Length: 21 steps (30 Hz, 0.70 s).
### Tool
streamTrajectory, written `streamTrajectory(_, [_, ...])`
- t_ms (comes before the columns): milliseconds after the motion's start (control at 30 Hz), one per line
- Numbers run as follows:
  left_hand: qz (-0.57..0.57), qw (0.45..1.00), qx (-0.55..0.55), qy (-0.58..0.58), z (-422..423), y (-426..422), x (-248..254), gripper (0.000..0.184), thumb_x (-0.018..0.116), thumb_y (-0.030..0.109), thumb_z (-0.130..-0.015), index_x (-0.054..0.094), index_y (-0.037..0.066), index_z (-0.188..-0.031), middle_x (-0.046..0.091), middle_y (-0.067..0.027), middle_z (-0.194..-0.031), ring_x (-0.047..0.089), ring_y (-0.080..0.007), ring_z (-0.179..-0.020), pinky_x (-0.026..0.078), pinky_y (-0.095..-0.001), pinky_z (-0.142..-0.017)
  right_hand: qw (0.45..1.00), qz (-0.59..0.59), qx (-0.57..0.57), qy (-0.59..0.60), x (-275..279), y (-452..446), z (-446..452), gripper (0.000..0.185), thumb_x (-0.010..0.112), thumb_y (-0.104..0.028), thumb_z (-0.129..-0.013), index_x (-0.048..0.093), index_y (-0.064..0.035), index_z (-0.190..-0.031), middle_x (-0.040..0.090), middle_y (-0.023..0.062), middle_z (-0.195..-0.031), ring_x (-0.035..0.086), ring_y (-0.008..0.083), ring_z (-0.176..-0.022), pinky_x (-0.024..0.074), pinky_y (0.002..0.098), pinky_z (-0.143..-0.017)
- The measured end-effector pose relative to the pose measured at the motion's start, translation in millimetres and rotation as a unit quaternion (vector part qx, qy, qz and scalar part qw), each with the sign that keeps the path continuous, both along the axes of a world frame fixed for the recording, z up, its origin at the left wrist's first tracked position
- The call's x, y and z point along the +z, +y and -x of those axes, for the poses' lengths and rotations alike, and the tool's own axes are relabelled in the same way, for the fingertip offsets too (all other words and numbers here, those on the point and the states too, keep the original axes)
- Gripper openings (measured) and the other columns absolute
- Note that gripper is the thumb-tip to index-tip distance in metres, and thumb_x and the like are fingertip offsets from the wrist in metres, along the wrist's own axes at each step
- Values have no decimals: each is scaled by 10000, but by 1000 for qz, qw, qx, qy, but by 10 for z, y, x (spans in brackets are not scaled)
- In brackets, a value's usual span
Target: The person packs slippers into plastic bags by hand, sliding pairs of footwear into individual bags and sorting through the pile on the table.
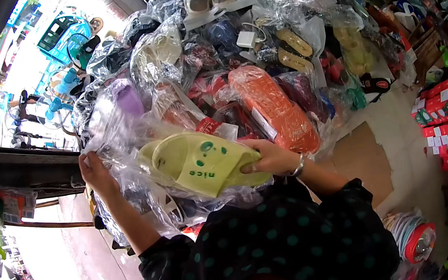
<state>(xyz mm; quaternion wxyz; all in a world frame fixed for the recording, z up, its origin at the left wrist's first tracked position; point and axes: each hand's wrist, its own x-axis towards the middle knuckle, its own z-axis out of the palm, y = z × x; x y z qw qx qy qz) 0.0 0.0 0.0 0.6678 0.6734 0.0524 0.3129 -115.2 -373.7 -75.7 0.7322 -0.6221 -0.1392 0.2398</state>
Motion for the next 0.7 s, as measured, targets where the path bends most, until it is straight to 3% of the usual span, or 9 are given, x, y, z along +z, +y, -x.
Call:
streamTrajectory(100, [-118,986,-45,105,-37,93,111,135,546,105,-920,521,39,-1035,557,33,-780,463,-13,-650,369,-175,-526,999,-3,-20,45,153,-51,49,571,706,-97,-798,453,-40,-1308,564,50,-1171,512,123,-1062,425,300,-916])
streamTrajectory(167, [-239,965,-64,81,-186,-13,99,279,589,146,-896,509,24,-1134,605,-43,-901,563,-107,-783,451,-238,-663,999,3,-27,19,244,-195,27,577,708,-95,-795,451,-37,-1309,569,53,-1161,515,123,-1057,432,302,-907])
streamTrajectory(233, [-393,914,-78,-65,-159,-284,446,481,670,191,-836,469,24,-1239,608,-113,-1057,582,-224,-974,453,-335,-833,999,4,-26,22,185,-170,33,580,708,-104,-798,446,-30,-1310,570,54,-1156,516,121,-1056,433,304,-904])
streamTrajectory(300, [-430,869,-228,-88,-121,-542,557,655,715,227,-786,397,30,-1324,558,-151,-1198,517,-287,-1137,379,-384,-968,999,44,-4,25,203,-141,82,611,724,-114,-782,440,-26,-1316,560,62,-1182,517,122,-1059,430,300,-911])
streamTrajectory(367, [-463,833,-288,89,3,-863,574,319,686,246,-819,619,57,-1068,660,-95,-874,630,-175,-800,485,-331,-731,998,64,0,25,156,-65,72,627,733,-112,-768,441,-23,-1316,557,63,-1190,516,124,-1060,428,301,-915])
streamTrajectory(500, [-414,905,-33,88,-370,-317,389,186,632,226,-869,644,51,-935,575,-75,-577,506,-90,-494,402,-281,-455,995,97,2,13,183,-282,139,663,752,-100,-732,446,-16,-1313,561,68,-1202,526,136,-1063,424,302,-925])
streamTrajectory(567, [-360,929,-6,80,-592,180,162,261,605,270,-889,629,11,-913,561,-96,-559,486,-108,-499,401,-316,-465,992,122,-18,6,278,-435,187,644,748,-75,-720,469,-25,-1298,574,60,-1189,539,157,-1065,414,320,-945])
streamTrajectory(633, [-476,868,118,77,-693,548,-36,326,580,300,-898,613,-24,-888,597,-124,-611,536,-179,-519,430,-352,-504,994,-9,-106,-4,222,-683,325,577,714,-41,-740,493,-27,-1272,577,77,-1186,564,179,-1052,446,331,-922])
streamTrajectory(700, [-415,886,206,9,-851,1106,-138,354,578,320,-889,610,-33,-886,626,-169,-681,597,-279,-582,458,-387,-562,973,-54,-218,61,136,-1044,485,506,667,-37,-774,500,-21,-1252,571,100,-1194,579,187,-1037,491,337,-870])
